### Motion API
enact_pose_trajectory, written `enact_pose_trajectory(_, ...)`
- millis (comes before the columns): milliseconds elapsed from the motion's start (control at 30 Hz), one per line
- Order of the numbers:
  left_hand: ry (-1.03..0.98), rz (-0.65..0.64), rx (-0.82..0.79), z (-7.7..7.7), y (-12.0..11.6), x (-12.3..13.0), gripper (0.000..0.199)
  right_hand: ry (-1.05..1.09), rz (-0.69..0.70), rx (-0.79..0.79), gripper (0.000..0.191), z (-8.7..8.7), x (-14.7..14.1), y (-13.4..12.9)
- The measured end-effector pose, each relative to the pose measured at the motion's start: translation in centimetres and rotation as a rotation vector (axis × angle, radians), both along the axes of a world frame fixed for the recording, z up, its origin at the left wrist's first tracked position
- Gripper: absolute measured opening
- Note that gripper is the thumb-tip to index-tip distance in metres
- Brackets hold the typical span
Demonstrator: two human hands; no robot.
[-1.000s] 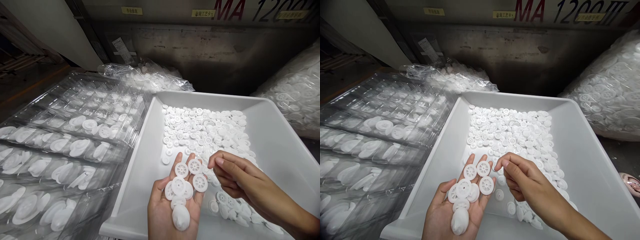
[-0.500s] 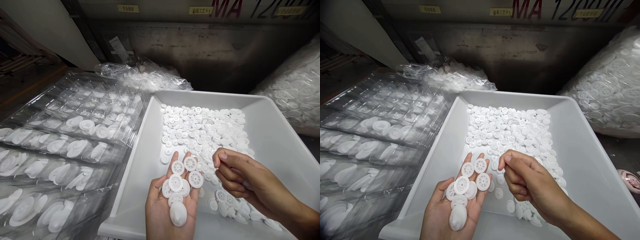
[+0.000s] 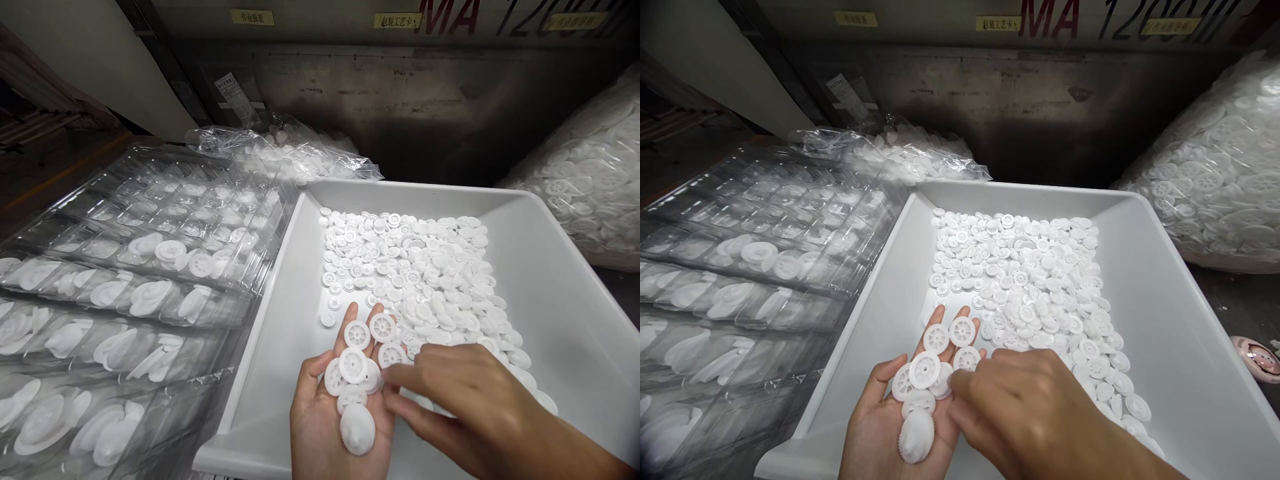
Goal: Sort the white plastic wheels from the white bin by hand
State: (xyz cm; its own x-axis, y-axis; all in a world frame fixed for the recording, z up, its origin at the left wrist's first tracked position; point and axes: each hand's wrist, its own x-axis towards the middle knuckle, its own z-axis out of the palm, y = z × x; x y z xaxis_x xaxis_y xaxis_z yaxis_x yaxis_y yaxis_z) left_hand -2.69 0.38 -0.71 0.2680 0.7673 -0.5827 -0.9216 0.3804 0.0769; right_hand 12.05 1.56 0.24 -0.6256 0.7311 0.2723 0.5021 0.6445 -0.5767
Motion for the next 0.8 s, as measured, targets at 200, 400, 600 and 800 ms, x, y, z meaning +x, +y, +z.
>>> enact_pose_trajectory(200, -0.065, -0.021, -0.053, 0.0, 0.2, 0.4, 0.056, -0.162, -0.058, 0.084, 0.022, -1.1, -0.9, -0.4)
enact_pose_trajectory(400, -0.042, 0.025, -0.038, -0.2, -0.1, 0.6, 0.056, -0.16, -0.043, 0.034, 0.016, -0.9, -0.9, -0.4)
enact_pose_trajectory(600, -0.1, 0.031, -0.055, 0.0, 0.0, 0.5, 0.052, -0.131, -0.018, 0.013, 0.003, -0.7, -0.8, -0.4)
enact_pose_trajectory(800, -0.123, 0.06, -0.013, -0.8, -0.3, 0.4, 0.055, -0.246, 0.233, 0.111, 0.024, 0.7, -0.2, -0.2)
